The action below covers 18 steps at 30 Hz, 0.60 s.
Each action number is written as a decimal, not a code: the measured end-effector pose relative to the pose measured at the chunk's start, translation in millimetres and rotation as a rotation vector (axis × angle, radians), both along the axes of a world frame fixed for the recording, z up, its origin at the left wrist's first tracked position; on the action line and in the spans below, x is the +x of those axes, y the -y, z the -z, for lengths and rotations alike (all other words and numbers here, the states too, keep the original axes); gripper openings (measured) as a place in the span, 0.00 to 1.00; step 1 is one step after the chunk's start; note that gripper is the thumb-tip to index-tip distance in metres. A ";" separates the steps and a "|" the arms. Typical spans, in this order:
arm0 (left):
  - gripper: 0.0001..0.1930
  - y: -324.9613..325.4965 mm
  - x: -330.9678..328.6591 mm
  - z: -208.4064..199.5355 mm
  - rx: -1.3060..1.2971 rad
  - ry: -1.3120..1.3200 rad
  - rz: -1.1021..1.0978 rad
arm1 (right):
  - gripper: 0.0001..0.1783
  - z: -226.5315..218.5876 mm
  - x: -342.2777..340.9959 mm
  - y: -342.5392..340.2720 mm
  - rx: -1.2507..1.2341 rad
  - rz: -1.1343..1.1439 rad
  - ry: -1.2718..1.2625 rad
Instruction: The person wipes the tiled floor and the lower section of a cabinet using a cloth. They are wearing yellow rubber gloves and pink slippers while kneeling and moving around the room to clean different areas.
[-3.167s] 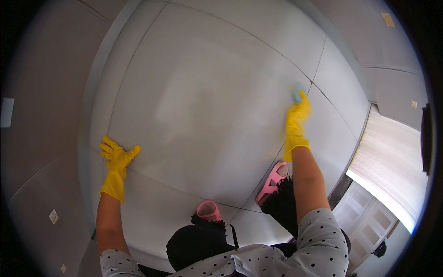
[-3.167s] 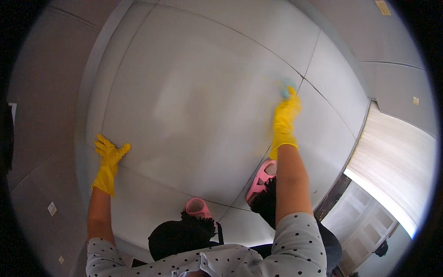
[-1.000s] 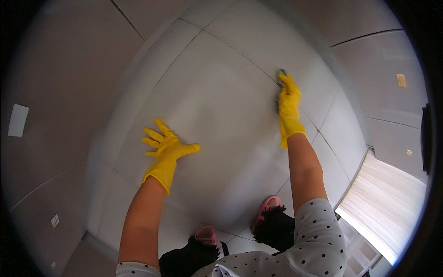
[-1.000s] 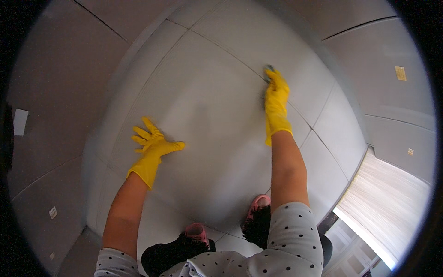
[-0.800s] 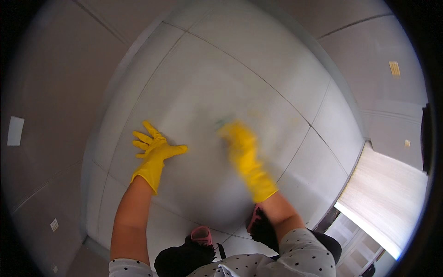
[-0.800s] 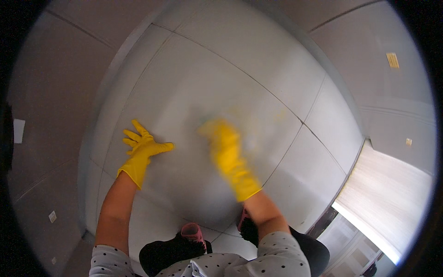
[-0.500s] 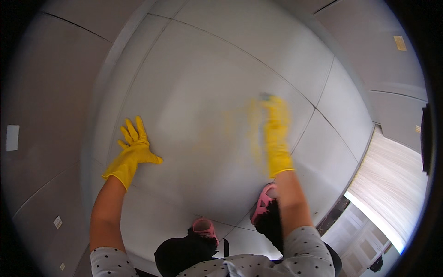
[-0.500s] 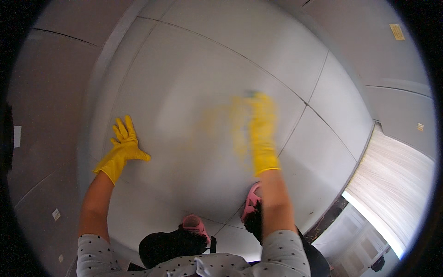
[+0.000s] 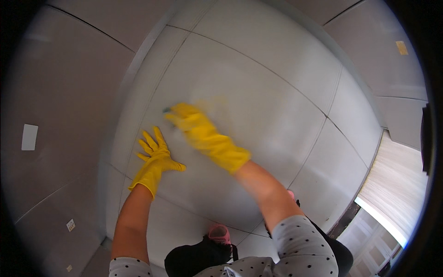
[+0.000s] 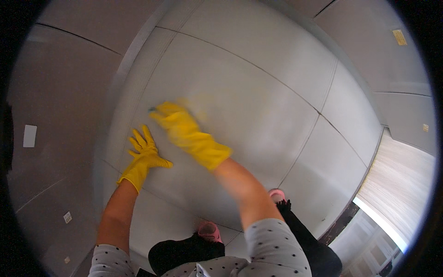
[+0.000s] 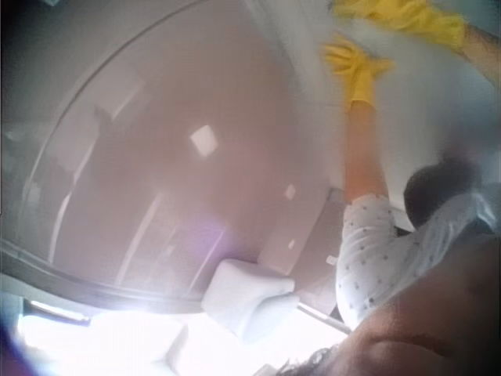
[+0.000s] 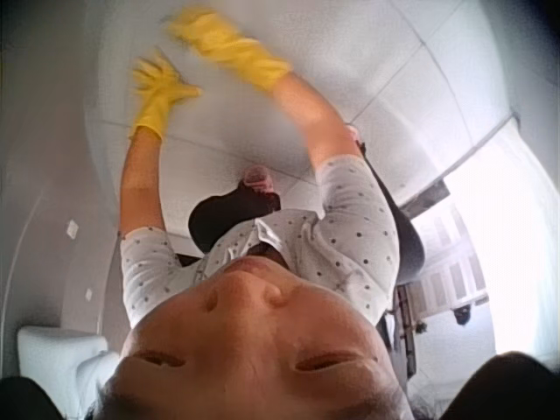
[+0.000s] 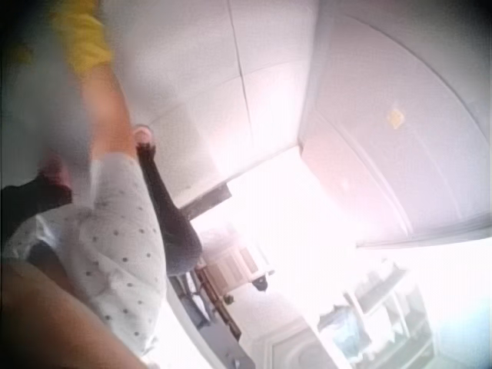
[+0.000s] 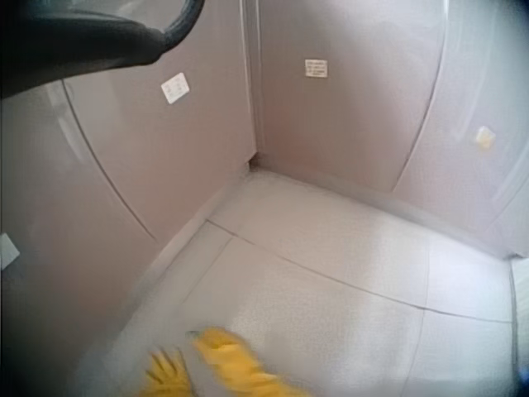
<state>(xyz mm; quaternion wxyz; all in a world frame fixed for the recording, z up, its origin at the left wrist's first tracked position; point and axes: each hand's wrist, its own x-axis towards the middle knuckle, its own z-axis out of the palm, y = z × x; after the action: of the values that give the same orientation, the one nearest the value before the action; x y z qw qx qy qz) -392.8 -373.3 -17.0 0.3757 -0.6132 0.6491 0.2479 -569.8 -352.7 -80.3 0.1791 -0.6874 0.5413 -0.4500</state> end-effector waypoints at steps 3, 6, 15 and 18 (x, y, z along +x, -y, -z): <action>0.90 4.0 -6.1 9.2 0.043 -0.009 -0.012 | 0.21 42.1 52.6 46.0 0.057 -0.109 -0.002; 0.90 0.7 6.8 0.7 0.056 -0.034 -0.108 | 0.21 21.9 30.1 74.7 0.024 -0.148 -0.018; 0.89 10.6 -48.8 -1.8 -0.042 -0.062 -0.284 | 0.22 15.9 -285.9 -6.1 0.243 0.742 -0.047; 0.91 15.7 -94.9 8.6 -0.084 -0.186 -0.396 | 0.20 -48.3 -225.9 26.0 0.579 0.793 0.440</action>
<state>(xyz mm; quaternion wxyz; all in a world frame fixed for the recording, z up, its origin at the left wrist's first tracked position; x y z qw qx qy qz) -487.7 -389.0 -25.6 0.2326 -0.7182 0.5576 0.3450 -795.7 -378.7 -32.0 0.2867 -0.2422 0.8111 -0.4487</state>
